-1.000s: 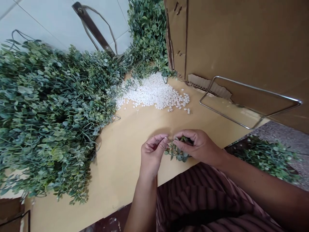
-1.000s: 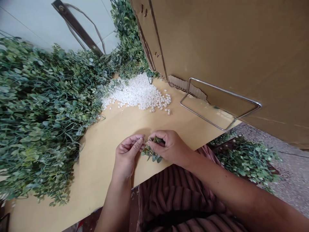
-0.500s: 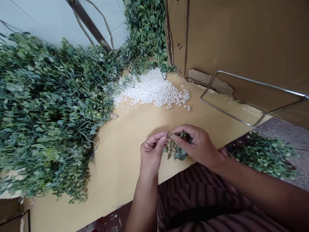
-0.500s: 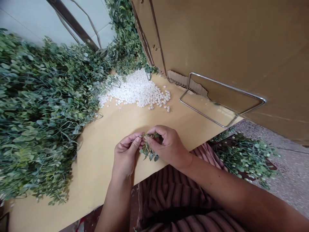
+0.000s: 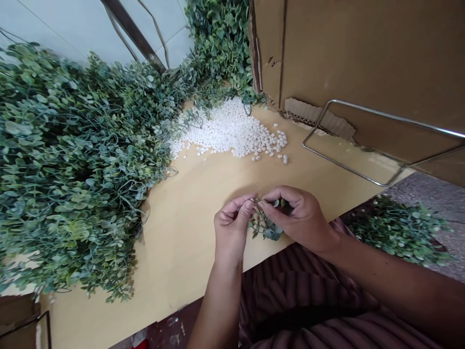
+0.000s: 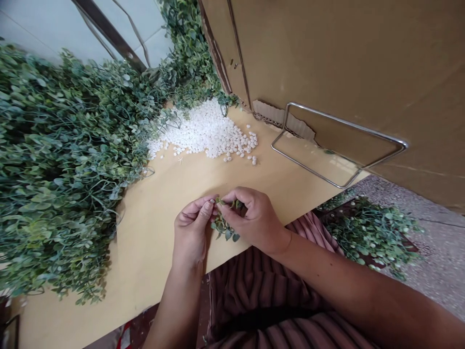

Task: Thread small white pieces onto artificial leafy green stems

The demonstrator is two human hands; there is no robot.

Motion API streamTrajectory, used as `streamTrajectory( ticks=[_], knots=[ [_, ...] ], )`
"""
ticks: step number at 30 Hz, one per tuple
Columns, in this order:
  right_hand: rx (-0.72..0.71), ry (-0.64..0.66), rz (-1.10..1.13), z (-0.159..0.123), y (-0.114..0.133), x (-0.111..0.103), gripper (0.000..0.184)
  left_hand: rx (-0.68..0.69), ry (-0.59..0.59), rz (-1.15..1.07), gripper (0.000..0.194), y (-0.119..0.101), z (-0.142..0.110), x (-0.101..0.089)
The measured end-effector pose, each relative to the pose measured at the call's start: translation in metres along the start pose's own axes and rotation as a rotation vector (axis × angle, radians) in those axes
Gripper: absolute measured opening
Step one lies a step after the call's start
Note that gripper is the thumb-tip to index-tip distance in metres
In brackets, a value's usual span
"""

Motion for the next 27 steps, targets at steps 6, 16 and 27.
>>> streamTrajectory(
  ticks=[6, 16, 27],
  knots=[
    [0.008, -0.017, 0.034, -0.0005, 0.0007, -0.0021, 0.011, 0.011, 0.012, -0.006, 0.018, 0.0008, 0.0013, 0.002],
    [-0.038, -0.04, 0.048, -0.0017, -0.0011, -0.0026, 0.01, 0.015, 0.029, -0.05, 0.021, 0.0005, 0.001, 0.0056],
    [-0.05, -0.038, 0.023, -0.0017, -0.001, -0.0046, 0.012, -0.023, 0.041, -0.093, 0.019, -0.0039, 0.0012, 0.0081]
  ],
)
Point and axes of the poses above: each hand's wrist, its own z-axis towards the middle knuckle, its own x-axis out of the palm, y = z × x, the point moved 3 cm from there along z, towards the middle knuckle, and after that the axes turned 15 degrees about z, right-handed, at the moved point
